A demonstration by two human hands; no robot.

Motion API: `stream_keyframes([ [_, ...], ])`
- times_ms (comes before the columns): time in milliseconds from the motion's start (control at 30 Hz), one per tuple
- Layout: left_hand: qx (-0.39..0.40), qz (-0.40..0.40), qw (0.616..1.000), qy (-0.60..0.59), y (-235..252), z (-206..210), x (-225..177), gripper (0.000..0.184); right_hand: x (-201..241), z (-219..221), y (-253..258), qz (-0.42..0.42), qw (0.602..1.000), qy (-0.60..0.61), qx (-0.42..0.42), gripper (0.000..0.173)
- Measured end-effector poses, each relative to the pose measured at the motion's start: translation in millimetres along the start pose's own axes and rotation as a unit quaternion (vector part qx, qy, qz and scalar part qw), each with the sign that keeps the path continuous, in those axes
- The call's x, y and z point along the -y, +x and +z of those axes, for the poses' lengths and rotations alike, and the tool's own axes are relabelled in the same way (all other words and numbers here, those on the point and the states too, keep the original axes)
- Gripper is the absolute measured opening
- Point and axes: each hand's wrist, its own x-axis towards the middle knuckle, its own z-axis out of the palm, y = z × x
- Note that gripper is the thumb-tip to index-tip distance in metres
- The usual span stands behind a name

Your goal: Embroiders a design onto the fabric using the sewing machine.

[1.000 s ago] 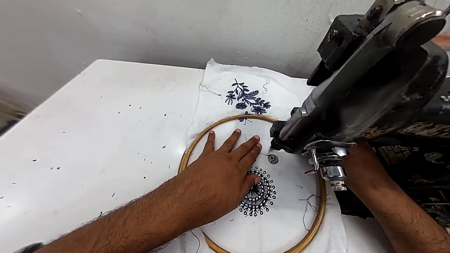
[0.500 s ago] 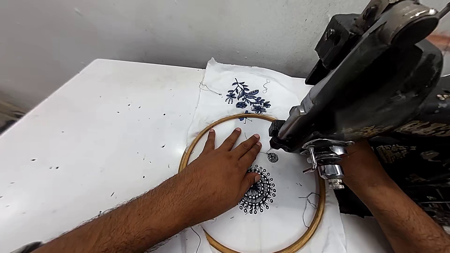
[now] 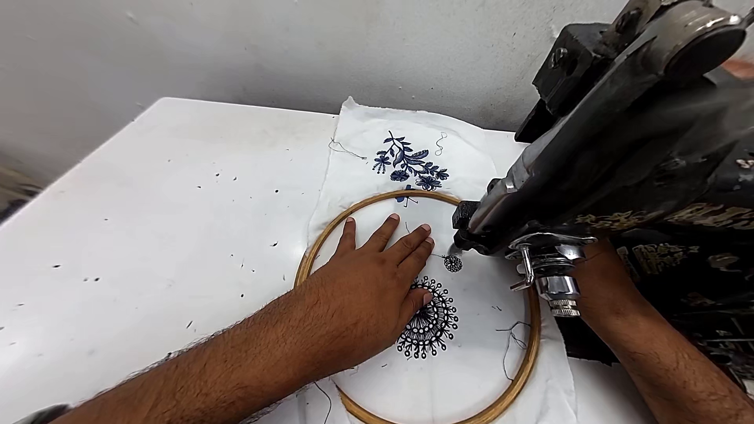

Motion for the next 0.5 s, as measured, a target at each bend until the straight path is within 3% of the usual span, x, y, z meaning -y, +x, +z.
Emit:
stream_keyframes([
  [233,-0.008,0.014,1.0,-0.009,-0.4,1.8,-1.8,0.062,4.2,-4.8,4.4,-0.015,0.996,-0.088,0.01,0.015],
  [500,-0.008,0.005,1.0,-0.001,-0.8,1.4,0.3,0.063,6.2,-1.2,0.0,0.013,0.998,-0.055,0.008,0.017],
])
